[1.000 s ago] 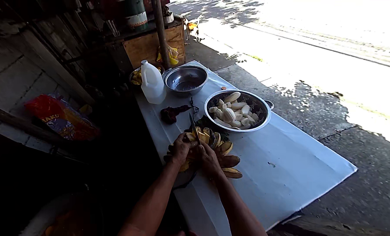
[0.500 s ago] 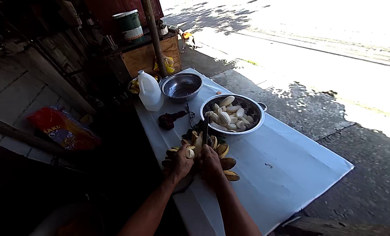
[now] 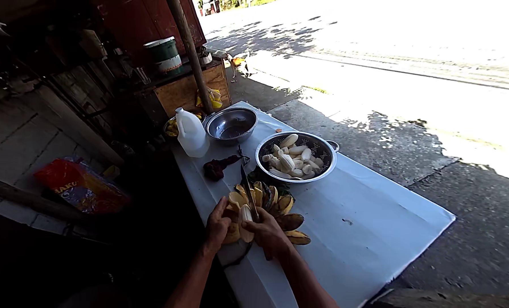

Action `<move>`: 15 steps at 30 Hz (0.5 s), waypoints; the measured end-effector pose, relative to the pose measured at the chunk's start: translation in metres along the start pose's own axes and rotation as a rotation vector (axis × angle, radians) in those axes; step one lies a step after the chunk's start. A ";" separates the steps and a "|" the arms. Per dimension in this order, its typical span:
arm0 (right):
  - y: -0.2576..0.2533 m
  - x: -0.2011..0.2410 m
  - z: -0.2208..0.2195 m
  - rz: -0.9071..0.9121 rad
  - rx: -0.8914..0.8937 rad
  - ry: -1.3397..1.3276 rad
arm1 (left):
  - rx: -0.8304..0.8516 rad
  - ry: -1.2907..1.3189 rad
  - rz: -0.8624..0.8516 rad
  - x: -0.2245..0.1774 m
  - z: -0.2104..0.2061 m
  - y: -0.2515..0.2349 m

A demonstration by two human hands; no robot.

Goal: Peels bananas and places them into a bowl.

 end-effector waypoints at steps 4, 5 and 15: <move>-0.018 0.049 0.031 0.069 -0.202 -0.439 | -0.390 0.312 0.382 0.008 0.002 -0.009; -0.023 0.060 0.041 0.088 -0.278 -0.476 | -0.393 0.398 0.476 0.008 0.001 -0.012; -0.003 0.016 0.031 0.060 0.027 0.690 | -0.141 0.450 0.290 0.017 -0.039 -0.034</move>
Point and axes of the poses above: each hand's wrist, its own y-axis away from the middle knuckle, its own z-axis out of the back of the hand, x = y × z, the point moved 3 cm from there along -y, towards the middle knuckle, and after that the axes turned 5 degrees about -y, right-handed, at the moved point
